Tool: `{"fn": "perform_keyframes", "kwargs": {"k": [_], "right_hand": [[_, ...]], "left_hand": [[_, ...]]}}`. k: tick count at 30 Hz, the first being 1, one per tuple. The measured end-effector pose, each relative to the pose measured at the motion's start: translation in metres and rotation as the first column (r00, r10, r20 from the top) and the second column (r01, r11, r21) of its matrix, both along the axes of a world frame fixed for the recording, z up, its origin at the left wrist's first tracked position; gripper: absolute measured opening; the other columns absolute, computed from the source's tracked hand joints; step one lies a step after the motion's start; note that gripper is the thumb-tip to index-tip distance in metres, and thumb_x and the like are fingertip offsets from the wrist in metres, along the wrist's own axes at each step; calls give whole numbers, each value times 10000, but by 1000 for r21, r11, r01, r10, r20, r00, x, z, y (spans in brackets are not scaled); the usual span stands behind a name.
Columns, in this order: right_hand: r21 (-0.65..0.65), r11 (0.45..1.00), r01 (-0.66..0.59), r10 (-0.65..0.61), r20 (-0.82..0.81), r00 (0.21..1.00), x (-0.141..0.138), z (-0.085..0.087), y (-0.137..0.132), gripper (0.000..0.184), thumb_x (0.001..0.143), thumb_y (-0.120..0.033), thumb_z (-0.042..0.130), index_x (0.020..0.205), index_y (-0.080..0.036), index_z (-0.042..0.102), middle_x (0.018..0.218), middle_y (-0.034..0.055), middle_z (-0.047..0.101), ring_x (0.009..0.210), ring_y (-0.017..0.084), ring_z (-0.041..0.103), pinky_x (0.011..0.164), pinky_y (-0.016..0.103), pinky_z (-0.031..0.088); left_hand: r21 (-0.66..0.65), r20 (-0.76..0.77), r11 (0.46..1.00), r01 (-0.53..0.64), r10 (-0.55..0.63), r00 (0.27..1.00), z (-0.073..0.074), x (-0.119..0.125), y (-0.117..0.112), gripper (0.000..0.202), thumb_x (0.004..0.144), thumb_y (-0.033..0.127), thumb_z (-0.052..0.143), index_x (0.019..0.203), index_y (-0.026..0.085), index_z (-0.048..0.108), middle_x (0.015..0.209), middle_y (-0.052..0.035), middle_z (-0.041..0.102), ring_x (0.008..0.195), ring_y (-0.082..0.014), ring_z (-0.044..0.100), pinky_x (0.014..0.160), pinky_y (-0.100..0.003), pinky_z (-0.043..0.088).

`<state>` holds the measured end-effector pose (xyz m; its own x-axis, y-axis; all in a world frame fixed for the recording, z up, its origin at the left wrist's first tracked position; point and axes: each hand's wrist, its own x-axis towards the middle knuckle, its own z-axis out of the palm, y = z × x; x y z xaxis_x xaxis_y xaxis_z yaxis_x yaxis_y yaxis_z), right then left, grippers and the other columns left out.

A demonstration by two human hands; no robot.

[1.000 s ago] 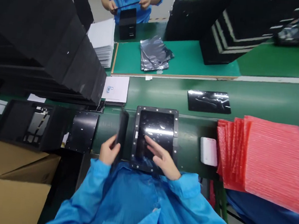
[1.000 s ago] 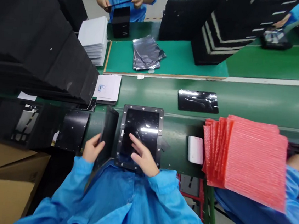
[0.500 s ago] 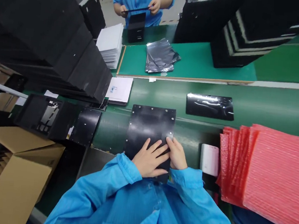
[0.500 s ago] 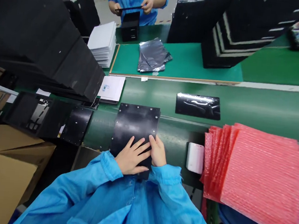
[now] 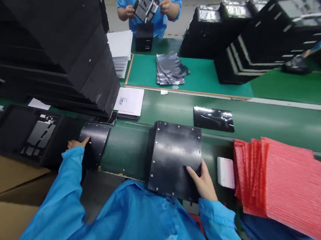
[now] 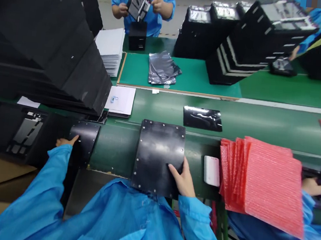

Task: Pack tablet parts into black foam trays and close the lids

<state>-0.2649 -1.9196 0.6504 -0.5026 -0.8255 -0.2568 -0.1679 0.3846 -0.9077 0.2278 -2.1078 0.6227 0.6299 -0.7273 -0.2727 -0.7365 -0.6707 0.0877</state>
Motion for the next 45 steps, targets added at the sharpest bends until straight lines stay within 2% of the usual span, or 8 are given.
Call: {"fn": "perform_keyframes", "kwargs": {"k": [7,12,17,21,28,35,39,45], "right_hand": [[106,993,44,-47,21,999,3,2,-21,652,525,-643,748,1015,-227,635,1123,78,671,1122,333,574,1041,504,385],[152,987,58,-61,12,998,1,1,-24,644,498,-651,749,968,-225,633,1055,72,685,1070,324,597,1003,480,421],[107,994,5,-4,-14,1000,3,2,-24,644,531,-668,726,969,-209,619,1083,89,675,1093,323,582,1022,488,395],[44,998,-48,49,-24,999,3,3,-21,660,606,-662,690,1068,-197,611,1152,99,654,1135,311,565,1033,477,390],[-105,993,-60,79,178,981,-32,-46,-7,650,747,-666,557,1247,-250,556,1320,98,561,1256,274,484,1060,480,365],[119,974,-194,223,-347,911,-63,-104,-3,629,724,-578,536,1148,-113,552,1301,240,528,1274,397,414,1028,596,300],[75,983,-167,182,-497,848,-82,-60,-1,537,783,-468,491,1185,-113,491,1098,205,616,985,320,587,813,439,461],[399,706,-585,642,-709,291,-75,43,-28,276,737,-215,571,1009,-164,567,878,124,627,819,274,581,698,346,367]], "left_hand": [[10,-232,991,-134,133,964,-29,11,51,689,725,579,609,1172,56,568,1245,-246,573,1204,-379,522,996,-464,431],[48,-640,981,-188,175,748,-34,-37,88,493,784,545,563,974,99,654,1053,-207,680,1140,-321,597,961,-372,477],[-67,-864,974,-214,51,500,1,-114,104,527,744,612,600,992,151,659,1119,-160,681,1142,-294,600,986,-380,472],[-169,-947,985,-19,-157,279,45,-184,95,574,631,632,697,927,140,692,1006,-137,721,1025,-318,650,948,-418,487],[-360,-860,933,11,-336,384,71,-264,90,702,654,550,706,1201,132,568,1248,-142,615,1175,-284,569,1050,-395,401],[-428,-817,897,113,-438,375,79,-298,88,762,719,480,670,1376,182,425,1414,-90,484,1336,-247,413,1128,-341,304],[-440,-805,890,121,-451,385,79,-304,89,762,718,480,672,1376,176,435,1413,-94,485,1331,-249,417,1125,-341,306],[-469,-781,877,106,-468,414,79,-298,84,759,721,506,664,1372,182,448,1394,-95,504,1315,-265,434,1115,-358,321]]}}
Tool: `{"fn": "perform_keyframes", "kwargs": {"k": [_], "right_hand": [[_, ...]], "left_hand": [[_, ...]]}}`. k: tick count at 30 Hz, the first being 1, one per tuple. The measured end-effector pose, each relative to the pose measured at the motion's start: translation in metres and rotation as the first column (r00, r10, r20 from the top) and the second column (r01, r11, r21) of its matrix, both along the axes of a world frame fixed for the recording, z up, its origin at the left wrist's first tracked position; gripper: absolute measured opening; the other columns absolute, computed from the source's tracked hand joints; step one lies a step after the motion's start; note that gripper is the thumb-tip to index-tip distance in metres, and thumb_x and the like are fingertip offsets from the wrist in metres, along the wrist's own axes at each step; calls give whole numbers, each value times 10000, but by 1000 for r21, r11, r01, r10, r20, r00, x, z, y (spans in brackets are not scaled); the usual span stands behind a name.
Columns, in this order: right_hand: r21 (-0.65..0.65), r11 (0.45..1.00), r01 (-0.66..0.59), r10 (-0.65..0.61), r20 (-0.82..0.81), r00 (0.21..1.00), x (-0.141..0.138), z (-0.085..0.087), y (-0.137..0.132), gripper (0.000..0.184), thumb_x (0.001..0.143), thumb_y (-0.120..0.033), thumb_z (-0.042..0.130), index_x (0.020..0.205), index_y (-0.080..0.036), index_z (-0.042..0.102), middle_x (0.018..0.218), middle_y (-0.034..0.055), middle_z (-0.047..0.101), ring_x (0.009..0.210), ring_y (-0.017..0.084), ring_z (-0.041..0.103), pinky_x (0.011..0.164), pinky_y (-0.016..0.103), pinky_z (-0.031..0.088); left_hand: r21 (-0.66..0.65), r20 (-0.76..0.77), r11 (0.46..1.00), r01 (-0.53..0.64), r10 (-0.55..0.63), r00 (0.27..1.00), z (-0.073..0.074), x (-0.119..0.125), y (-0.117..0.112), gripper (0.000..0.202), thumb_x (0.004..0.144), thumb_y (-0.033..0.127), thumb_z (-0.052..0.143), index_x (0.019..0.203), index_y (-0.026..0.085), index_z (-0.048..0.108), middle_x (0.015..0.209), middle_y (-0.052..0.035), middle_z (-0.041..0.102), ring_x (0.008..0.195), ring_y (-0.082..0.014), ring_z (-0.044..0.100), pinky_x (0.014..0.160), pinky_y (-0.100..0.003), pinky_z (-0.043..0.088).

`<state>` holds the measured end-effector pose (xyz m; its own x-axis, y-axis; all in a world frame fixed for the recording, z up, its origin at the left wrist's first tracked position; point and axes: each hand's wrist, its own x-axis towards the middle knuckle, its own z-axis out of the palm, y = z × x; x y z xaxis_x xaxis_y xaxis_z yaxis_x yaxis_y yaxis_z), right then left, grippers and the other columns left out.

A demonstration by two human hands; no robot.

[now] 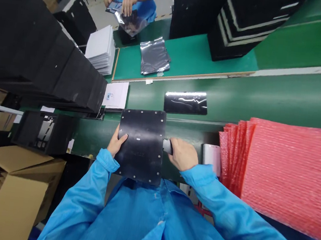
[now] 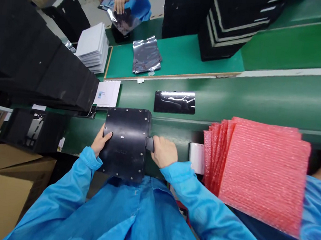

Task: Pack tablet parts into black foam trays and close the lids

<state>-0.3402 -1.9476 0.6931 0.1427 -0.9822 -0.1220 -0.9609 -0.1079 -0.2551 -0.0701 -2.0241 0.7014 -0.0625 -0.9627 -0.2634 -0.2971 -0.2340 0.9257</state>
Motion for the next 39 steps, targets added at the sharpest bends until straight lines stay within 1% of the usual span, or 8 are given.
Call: {"fn": "perform_keyframes", "kwargs": {"k": [6,11,18,23,28,30,33,39], "right_hand": [[111,958,-265,275,-78,958,0,25,-21,243,700,-132,552,940,-145,587,853,131,642,795,253,597,655,317,347],[185,947,-262,199,300,933,-23,-15,-36,233,649,-190,536,873,-186,599,761,57,649,700,222,594,621,297,400],[199,883,424,-466,463,754,-17,-110,-25,494,684,-395,559,1073,-95,613,1087,207,640,1011,356,596,860,499,475],[-273,900,339,-137,561,817,18,-73,30,480,872,-413,479,1279,-167,534,1419,161,440,1223,319,506,941,465,476],[-98,994,55,5,525,851,46,-4,63,423,895,-421,479,1274,-261,576,1389,122,496,634,195,641,552,358,536],[66,994,86,-107,692,714,51,14,62,517,877,-506,480,1339,-277,519,1410,129,469,522,147,574,509,361,528],[290,949,122,-313,911,268,46,29,53,599,897,-642,293,1345,-306,504,1302,109,572,456,115,486,535,369,538],[450,821,351,-374,889,-264,15,12,17,430,860,-643,381,904,-352,695,923,32,711,579,163,576,591,348,541]], "left_hand": [[-109,419,967,231,-166,893,10,-34,27,926,676,611,652,1423,145,365,1503,-174,337,1419,-371,216,1147,-526,200],[-40,756,880,474,-283,590,26,-112,89,1031,593,444,740,1457,112,286,1560,-242,97,1403,-505,-48,1042,-759,20],[-185,161,960,212,-183,970,98,-13,74,824,684,243,538,1471,170,306,1535,-77,310,1415,-318,257,1168,-450,239],[49,-189,999,-3,12,982,42,36,39,854,530,182,545,1379,152,454,1371,-87,538,1293,-310,458,1090,-401,378],[82,-108,996,-35,44,993,-18,17,42,770,653,279,606,1392,151,429,1423,-115,476,1340,-299,403,1137,-421,298],[43,53,998,-42,40,998,-24,9,48,824,697,373,655,1429,123,368,1490,-148,373,1396,-306,308,1172,-425,216],[-13,105,1000,-20,21,994,-18,5,52,904,710,506,677,1449,117,330,1551,-153,240,1449,-288,169,1199,-402,108],[247,-564,969,-13,154,811,16,43,39,806,763,760,445,1307,173,530,1412,-108,496,1369,-314,360,1139,-421,302]]}}
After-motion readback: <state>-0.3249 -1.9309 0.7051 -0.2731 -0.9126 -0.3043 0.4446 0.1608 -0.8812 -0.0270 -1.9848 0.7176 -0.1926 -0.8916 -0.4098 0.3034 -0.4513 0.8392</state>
